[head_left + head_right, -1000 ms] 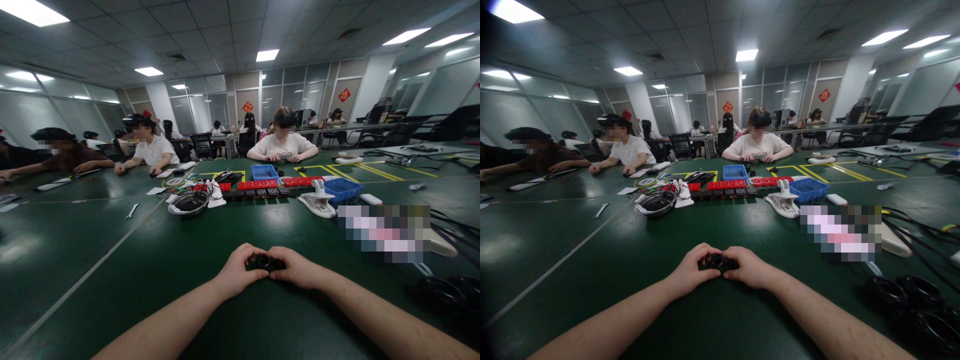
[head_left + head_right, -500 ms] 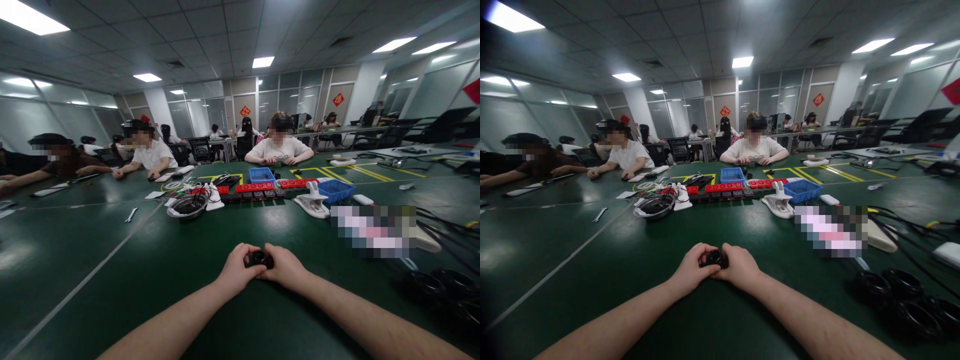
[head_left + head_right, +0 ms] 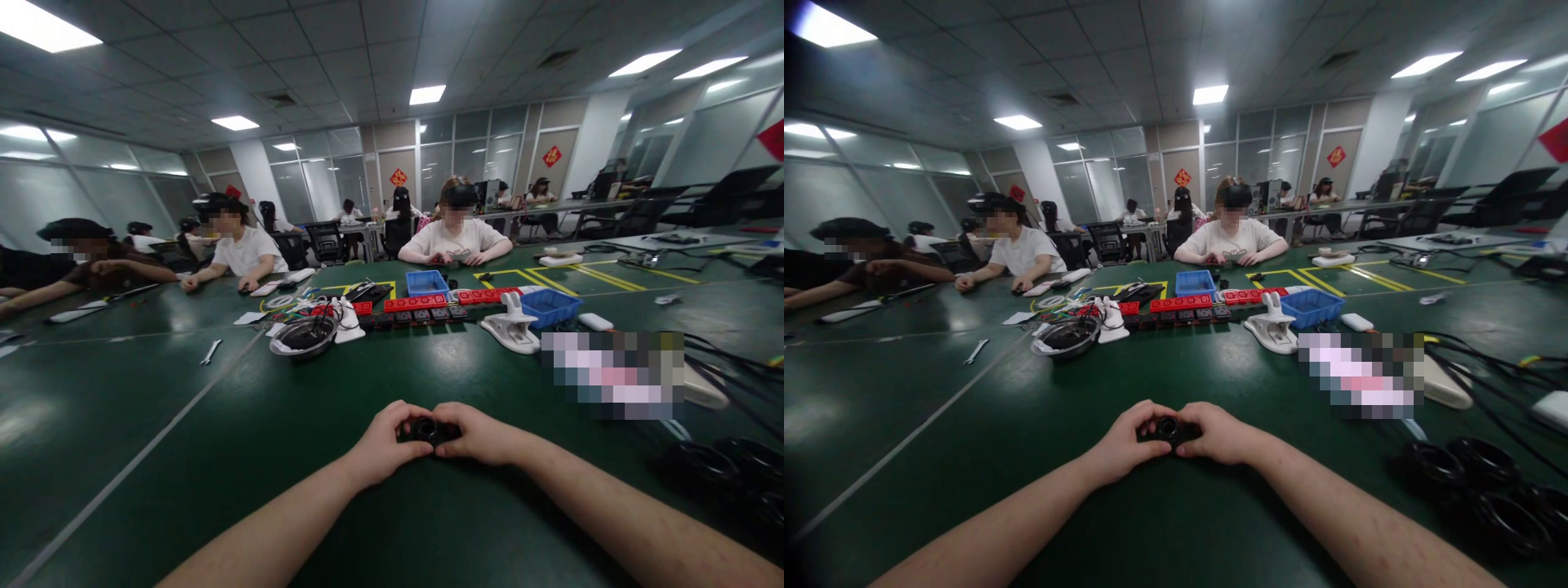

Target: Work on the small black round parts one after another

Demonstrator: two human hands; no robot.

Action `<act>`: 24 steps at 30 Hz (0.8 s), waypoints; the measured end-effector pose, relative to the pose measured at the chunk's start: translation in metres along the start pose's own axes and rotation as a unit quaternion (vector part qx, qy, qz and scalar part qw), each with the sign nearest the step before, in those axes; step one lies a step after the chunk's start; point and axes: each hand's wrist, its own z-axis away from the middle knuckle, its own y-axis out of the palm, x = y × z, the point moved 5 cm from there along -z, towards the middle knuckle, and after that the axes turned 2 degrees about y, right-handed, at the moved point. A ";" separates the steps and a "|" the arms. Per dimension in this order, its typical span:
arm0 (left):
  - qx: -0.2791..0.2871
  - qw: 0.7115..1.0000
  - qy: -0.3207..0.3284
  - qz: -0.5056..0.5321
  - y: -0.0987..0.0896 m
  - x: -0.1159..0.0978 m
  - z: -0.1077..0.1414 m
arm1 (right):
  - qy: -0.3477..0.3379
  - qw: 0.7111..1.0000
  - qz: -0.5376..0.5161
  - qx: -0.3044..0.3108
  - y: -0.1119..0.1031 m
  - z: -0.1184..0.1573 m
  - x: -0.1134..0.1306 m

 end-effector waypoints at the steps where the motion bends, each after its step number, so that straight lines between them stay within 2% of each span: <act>1: -0.001 1.000 0.001 0.000 0.000 0.000 0.000 | 0.001 1.000 0.002 0.000 0.000 0.000 0.000; 12: -0.005 1.000 0.001 0.001 0.000 -0.003 0.000 | -0.017 0.999 0.029 -0.007 0.001 0.000 0.000; 17: -0.021 1.000 -0.008 -0.011 0.002 -0.002 -0.001 | 0.034 0.999 0.031 -0.022 0.003 -0.002 -0.006; 21: -0.053 0.998 -0.036 -0.017 0.004 -0.002 0.001 | 0.099 0.989 0.080 -0.079 0.006 -0.002 -0.008; 24: -0.085 0.995 -0.042 -0.023 0.005 -0.002 0.003 | 0.104 0.973 0.159 -0.133 0.008 -0.002 -0.001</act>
